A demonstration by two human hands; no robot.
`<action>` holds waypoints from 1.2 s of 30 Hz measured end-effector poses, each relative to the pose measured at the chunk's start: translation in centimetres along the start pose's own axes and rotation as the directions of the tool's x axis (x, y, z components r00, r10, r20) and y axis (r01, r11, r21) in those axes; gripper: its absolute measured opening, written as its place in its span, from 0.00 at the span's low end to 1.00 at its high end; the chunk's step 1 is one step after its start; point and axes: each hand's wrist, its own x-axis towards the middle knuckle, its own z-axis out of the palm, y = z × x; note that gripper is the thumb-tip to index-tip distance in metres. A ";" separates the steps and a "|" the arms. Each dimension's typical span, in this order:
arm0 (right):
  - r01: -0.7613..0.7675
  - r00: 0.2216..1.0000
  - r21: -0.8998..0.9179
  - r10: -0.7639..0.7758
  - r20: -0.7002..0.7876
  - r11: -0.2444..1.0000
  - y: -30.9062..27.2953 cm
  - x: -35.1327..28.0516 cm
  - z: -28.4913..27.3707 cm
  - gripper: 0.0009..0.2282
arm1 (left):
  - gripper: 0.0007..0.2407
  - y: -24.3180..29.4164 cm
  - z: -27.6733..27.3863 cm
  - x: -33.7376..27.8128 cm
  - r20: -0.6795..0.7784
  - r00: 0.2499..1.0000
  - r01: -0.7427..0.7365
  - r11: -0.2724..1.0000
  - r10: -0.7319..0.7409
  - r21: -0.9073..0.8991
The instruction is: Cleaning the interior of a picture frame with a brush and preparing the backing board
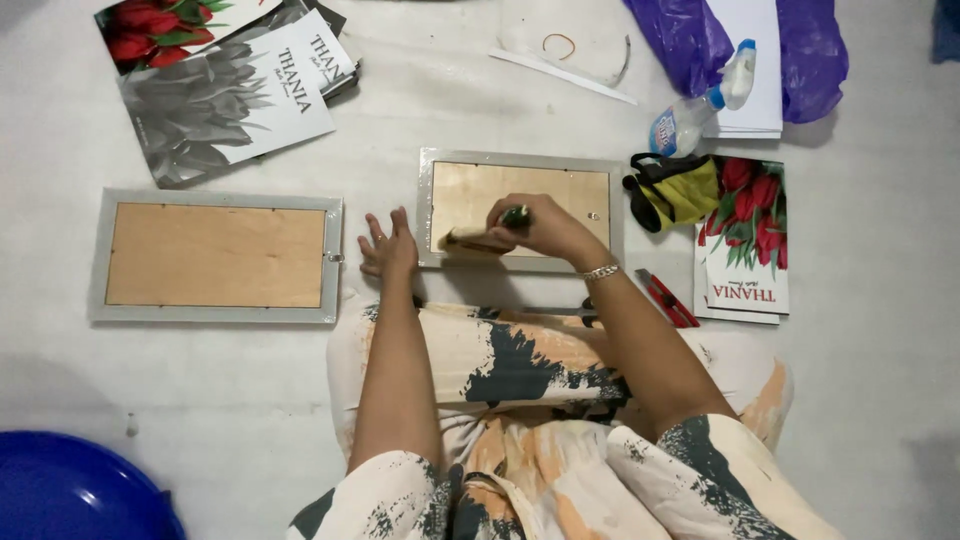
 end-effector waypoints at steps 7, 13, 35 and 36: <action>-0.353 0.912 -0.513 0.410 -0.001 0.783 0.0 -1.2 -2.2 0.18 | 0.28 0.1 -4.0 -1.9 -0.234 0.962 0.018 0.891 -0.138 -0.453; -0.106 0.994 -0.138 0.101 -0.043 0.985 -0.1 3.6 6.0 0.11 | 0.14 -0.5 -2.9 -0.6 -0.526 0.829 -0.204 0.772 -0.191 -0.602; -0.379 0.910 0.272 0.409 -0.062 0.885 -4.6 5.2 3.8 0.09 | 0.11 -0.7 -1.6 1.3 -0.561 0.796 -0.226 0.748 -0.228 -0.625; -0.500 0.853 0.305 0.522 0.009 0.811 -4.1 5.5 4.1 0.10 | 0.10 -0.6 -1.0 1.5 -0.536 0.821 -0.176 0.806 -0.197 -0.566</action>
